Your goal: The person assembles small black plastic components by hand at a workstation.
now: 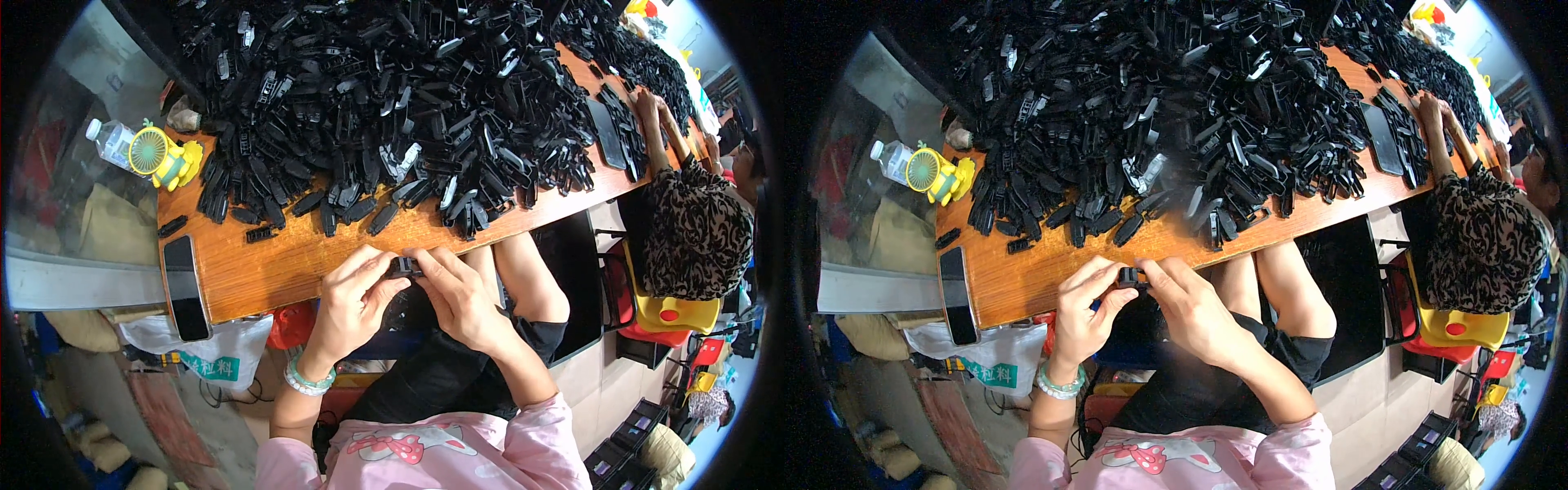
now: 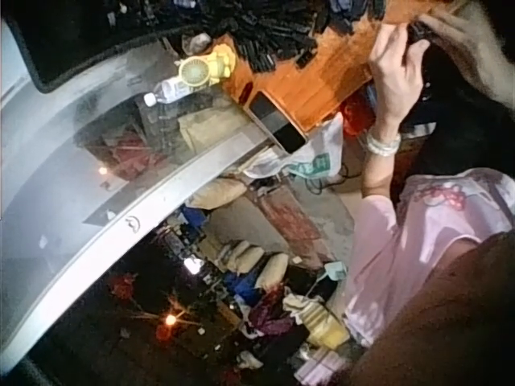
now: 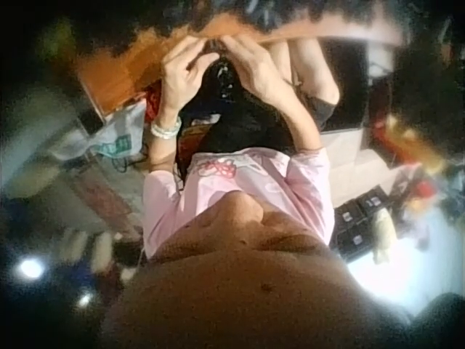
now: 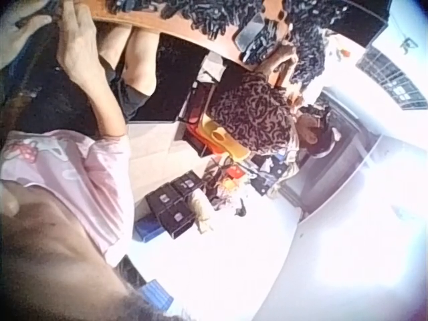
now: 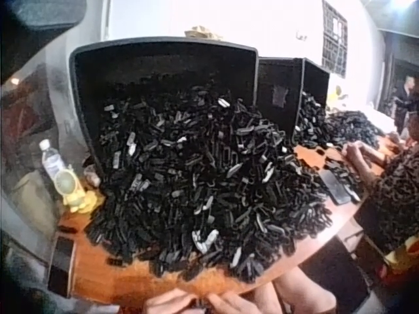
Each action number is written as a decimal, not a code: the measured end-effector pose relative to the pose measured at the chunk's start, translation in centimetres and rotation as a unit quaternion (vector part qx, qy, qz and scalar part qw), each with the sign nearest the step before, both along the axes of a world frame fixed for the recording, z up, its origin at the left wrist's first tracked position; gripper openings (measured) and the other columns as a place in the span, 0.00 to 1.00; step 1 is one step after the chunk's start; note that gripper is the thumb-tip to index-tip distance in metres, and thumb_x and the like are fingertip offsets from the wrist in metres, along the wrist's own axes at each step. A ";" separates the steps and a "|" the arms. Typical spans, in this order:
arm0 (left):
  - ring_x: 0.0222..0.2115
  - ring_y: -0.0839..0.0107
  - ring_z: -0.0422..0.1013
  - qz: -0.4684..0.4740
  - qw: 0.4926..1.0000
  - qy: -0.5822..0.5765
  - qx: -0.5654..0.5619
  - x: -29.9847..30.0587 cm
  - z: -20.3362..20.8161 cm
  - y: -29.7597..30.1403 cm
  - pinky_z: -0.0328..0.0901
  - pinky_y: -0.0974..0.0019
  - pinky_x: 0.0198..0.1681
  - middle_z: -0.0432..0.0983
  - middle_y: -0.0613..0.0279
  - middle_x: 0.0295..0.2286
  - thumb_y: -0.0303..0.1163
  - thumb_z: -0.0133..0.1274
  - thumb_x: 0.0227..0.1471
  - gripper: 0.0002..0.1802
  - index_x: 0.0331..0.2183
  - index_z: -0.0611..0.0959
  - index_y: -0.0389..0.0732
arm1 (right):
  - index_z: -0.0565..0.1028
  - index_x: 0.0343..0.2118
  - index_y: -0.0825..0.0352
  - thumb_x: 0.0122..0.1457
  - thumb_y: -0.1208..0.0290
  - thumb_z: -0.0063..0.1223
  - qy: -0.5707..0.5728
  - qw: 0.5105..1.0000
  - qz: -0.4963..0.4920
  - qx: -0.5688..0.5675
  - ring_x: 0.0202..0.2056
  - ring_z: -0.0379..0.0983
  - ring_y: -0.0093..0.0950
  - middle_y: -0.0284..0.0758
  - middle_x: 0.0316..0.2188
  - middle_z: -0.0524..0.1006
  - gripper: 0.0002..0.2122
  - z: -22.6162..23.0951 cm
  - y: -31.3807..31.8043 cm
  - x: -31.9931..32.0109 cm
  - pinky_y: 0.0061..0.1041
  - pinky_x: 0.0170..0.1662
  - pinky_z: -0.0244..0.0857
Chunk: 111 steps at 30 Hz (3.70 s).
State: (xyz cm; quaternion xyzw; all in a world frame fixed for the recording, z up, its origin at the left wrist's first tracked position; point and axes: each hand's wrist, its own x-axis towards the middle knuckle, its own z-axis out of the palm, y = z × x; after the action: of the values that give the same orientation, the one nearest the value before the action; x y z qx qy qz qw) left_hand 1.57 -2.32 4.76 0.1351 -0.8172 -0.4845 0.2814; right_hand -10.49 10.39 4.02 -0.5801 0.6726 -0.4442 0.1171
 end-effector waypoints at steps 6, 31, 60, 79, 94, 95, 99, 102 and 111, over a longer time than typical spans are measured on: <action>0.25 0.69 0.71 0.000 1.000 0.000 0.010 -0.2 0.3 0.7 0.66 0.71 0.25 0.71 0.53 0.28 0.22 0.57 0.46 0.14 0.36 0.77 0.26 | 0.65 0.50 0.73 0.48 0.86 0.52 0.031 0.998 -0.035 -0.030 0.33 0.69 0.41 0.44 0.34 0.69 0.23 -0.2 -0.8 0.5 0.31 0.34 0.66; 0.24 0.59 0.72 0.145 0.925 -0.139 -0.322 -3.4 -4.2 -2.3 0.69 0.64 0.25 0.70 0.54 0.28 0.23 0.51 0.47 0.08 0.34 0.76 0.31 | 0.74 0.36 0.67 0.42 0.78 0.55 0.353 0.922 -0.158 0.033 0.50 0.62 0.35 0.36 0.45 0.69 0.14 -1.5 -6.4 -5.6 0.34 0.49 0.55; 0.18 0.70 0.66 0.023 0.998 -0.006 0.067 0.4 -0.7 0.3 0.61 0.71 0.21 0.69 0.55 0.24 0.25 0.56 0.49 0.12 0.35 0.76 0.26 | 0.67 0.47 0.73 0.53 0.81 0.50 -0.060 0.998 -0.028 -0.023 0.28 0.68 0.40 0.44 0.27 0.69 0.17 0.3 -0.6 -0.1 0.31 0.32 0.63; 0.36 0.70 0.72 -0.001 0.986 0.016 0.166 0.5 -0.9 0.4 0.67 0.73 0.38 0.72 0.55 0.36 0.23 0.55 0.49 0.16 0.41 0.76 0.27 | 0.70 0.48 0.68 0.45 0.80 0.59 -0.046 0.995 -0.080 -0.041 0.32 0.71 0.33 0.41 0.36 0.71 0.23 -0.4 -0.9 1.4 0.26 0.34 0.67; 0.33 0.64 0.75 0.014 0.999 0.031 -0.030 -2.9 -2.4 -3.7 0.69 0.68 0.36 0.76 0.50 0.37 0.27 0.53 0.51 0.14 0.39 0.78 0.29 | 0.76 0.32 0.70 0.44 0.76 0.62 -0.053 0.997 -0.012 0.045 0.28 0.69 0.29 0.37 0.26 0.71 0.11 0.5 -1.0 -2.3 0.23 0.31 0.62; 0.33 0.58 0.75 0.032 0.996 0.034 -0.081 -3.9 -3.1 -4.0 0.69 0.67 0.35 0.75 0.46 0.37 0.25 0.52 0.51 0.13 0.39 0.77 0.28 | 0.76 0.32 0.70 0.45 0.76 0.61 0.010 0.998 -0.052 0.019 0.30 0.69 0.31 0.37 0.27 0.72 0.09 0.8 -1.9 -3.7 0.25 0.31 0.63; 0.26 0.54 0.73 0.137 0.952 -0.105 -0.254 -6.7 -3.7 -3.2 0.68 0.60 0.29 0.74 0.52 0.30 0.24 0.55 0.46 0.06 0.30 0.79 0.32 | 0.77 0.29 0.69 0.46 0.77 0.57 0.247 0.952 -0.181 0.030 0.38 0.68 0.34 0.36 0.32 0.72 0.06 0.8 -6.1 -8.0 0.30 0.38 0.62; 0.24 0.55 0.72 0.145 0.948 -0.102 -0.265 -7.7 -3.6 -2.6 0.66 0.60 0.26 0.73 0.55 0.27 0.26 0.56 0.44 0.07 0.28 0.79 0.34 | 0.75 0.25 0.69 0.45 0.74 0.50 0.333 0.918 -0.187 0.109 0.43 0.63 0.35 0.38 0.35 0.70 0.05 0.1 -6.6 -9.5 0.33 0.44 0.56; 0.24 0.56 0.72 0.128 0.981 -0.098 -0.109 -3.9 -3.3 -2.1 0.65 0.58 0.24 0.72 0.54 0.26 0.22 0.51 0.47 0.04 0.27 0.72 0.37 | 0.70 0.36 0.68 0.55 0.78 0.47 0.081 0.973 -0.208 -0.049 0.29 0.67 0.34 0.37 0.29 0.73 0.06 -0.2 -4.8 -6.4 0.27 0.33 0.60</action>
State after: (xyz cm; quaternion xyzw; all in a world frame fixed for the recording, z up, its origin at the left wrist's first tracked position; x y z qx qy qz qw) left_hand -2.31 -4.44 1.44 0.2533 -0.8648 -0.3369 0.2729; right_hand -16.91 5.59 3.86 -0.4663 0.7635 -0.4425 -0.0615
